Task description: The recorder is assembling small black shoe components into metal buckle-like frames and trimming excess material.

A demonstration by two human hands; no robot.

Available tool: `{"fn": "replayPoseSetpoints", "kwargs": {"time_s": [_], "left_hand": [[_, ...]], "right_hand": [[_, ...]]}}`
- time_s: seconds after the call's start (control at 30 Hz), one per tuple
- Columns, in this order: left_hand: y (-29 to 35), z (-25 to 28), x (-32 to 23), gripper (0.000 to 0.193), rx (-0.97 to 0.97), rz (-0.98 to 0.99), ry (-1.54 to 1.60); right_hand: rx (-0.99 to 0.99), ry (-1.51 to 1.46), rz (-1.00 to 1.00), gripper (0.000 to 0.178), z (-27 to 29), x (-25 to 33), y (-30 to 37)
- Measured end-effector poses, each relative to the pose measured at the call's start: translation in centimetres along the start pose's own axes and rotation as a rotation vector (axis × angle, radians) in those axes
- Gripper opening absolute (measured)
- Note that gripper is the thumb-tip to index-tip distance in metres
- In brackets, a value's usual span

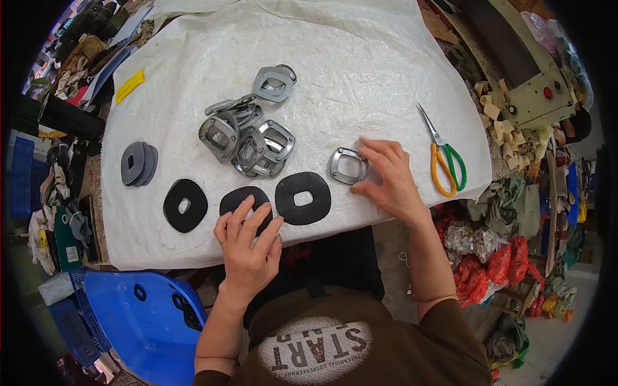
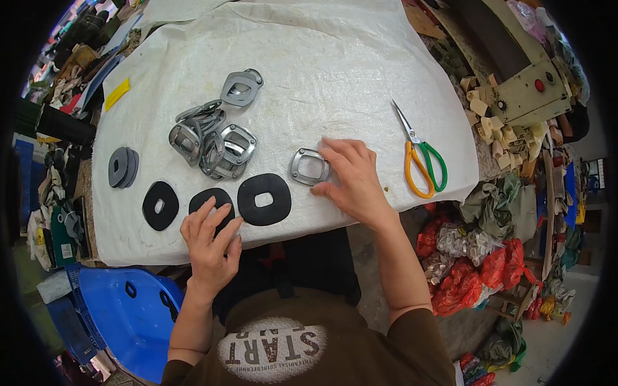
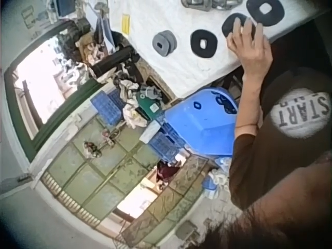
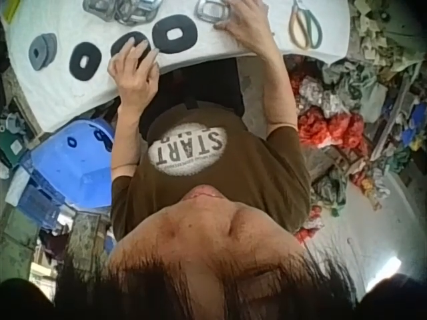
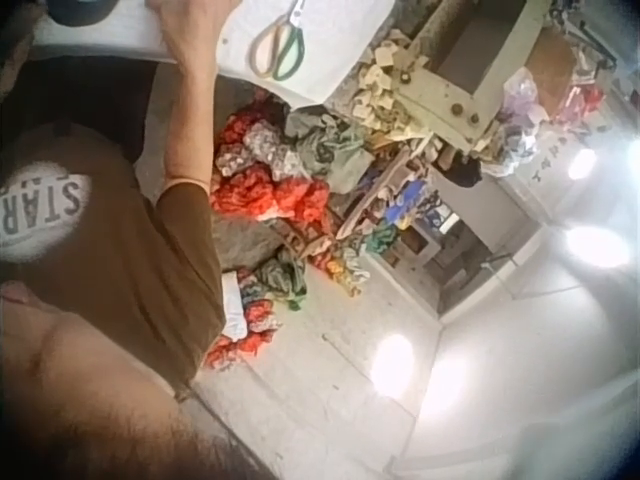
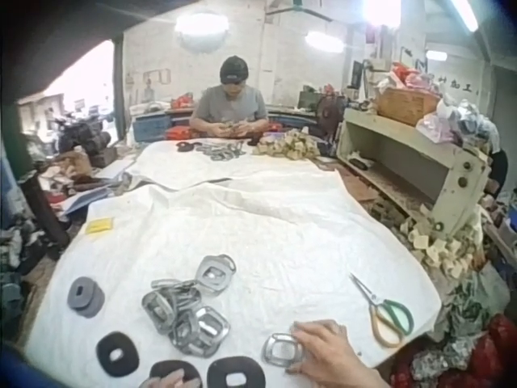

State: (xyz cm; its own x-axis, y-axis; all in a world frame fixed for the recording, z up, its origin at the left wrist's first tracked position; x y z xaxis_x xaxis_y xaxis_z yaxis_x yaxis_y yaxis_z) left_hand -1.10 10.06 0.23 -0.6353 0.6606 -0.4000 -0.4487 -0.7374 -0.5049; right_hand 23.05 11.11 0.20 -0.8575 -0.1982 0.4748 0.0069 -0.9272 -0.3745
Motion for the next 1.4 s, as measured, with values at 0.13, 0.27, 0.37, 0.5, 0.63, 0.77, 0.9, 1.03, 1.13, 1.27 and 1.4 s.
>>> {"fn": "replayPoseSetpoints", "kwargs": {"time_s": [0.13, 0.27, 0.37, 0.5, 0.63, 0.77, 0.9, 1.03, 1.13, 1.27, 1.4], "left_hand": [[0.0, -0.1, 0.2, 0.030, -0.007, 0.002, -0.026], [0.1, -0.8, 0.1, 0.028, 0.016, 0.008, -0.010], [0.3, -1.0, 0.3, 0.027, 0.007, 0.013, -0.017], [0.4, -1.3, 0.4, 0.026, 0.009, 0.010, -0.034], [0.4, -1.4, 0.5, 0.026, 0.004, 0.003, -0.040], [0.5, -1.4, 0.6, 0.025, -0.002, 0.012, -0.040], [0.5, -1.5, 0.5, 0.025, -0.006, 0.007, -0.044], [0.5, -1.6, 0.5, 0.024, -0.009, 0.008, -0.047], [0.4, -1.7, 0.5, 0.025, -0.008, 0.003, -0.052], [0.4, -1.7, 0.5, 0.026, -0.005, 0.001, -0.048], [0.4, -1.7, 0.5, 0.026, -0.001, -0.001, -0.050]], "right_hand": [[0.023, -0.066, -0.055, 0.055, -0.5, -0.4, 0.5], [-0.133, -0.218, -0.061, 0.058, 0.5, -0.1, 0.8], [-0.110, -0.331, -0.037, 0.060, 1.2, 2.4, 0.5], [0.072, -0.442, 0.051, 0.065, -0.8, 5.0, 0.1], [0.134, -0.371, 0.166, 0.057, -2.3, 5.3, 0.0], [0.174, -0.328, 0.194, 0.059, -3.1, 5.5, 0.0], [0.179, -0.285, 0.220, 0.058, -3.5, 5.4, 0.0], [0.200, -0.273, 0.214, 0.057, -3.7, 5.5, 0.1], [0.189, -0.282, 0.212, 0.050, -3.8, 5.3, 0.3], [0.167, -0.303, 0.213, 0.045, -3.8, 5.2, 0.2], [0.171, -0.283, 0.212, 0.044, -3.9, 5.2, 0.2]]}}
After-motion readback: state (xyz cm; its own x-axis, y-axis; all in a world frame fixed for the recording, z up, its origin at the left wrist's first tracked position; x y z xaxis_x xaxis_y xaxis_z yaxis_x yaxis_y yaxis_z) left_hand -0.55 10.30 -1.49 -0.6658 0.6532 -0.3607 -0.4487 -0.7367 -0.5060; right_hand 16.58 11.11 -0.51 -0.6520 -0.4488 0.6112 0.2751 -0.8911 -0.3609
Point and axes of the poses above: each hand's wrist, its own y-axis away from the middle knuckle, its own z-axis out of the back of the hand, x = y × z, the point moved 5 cm from there along -y, towards the middle knuckle, and after that the axes turned 7 degrees about -x, right-handed, at the moved point
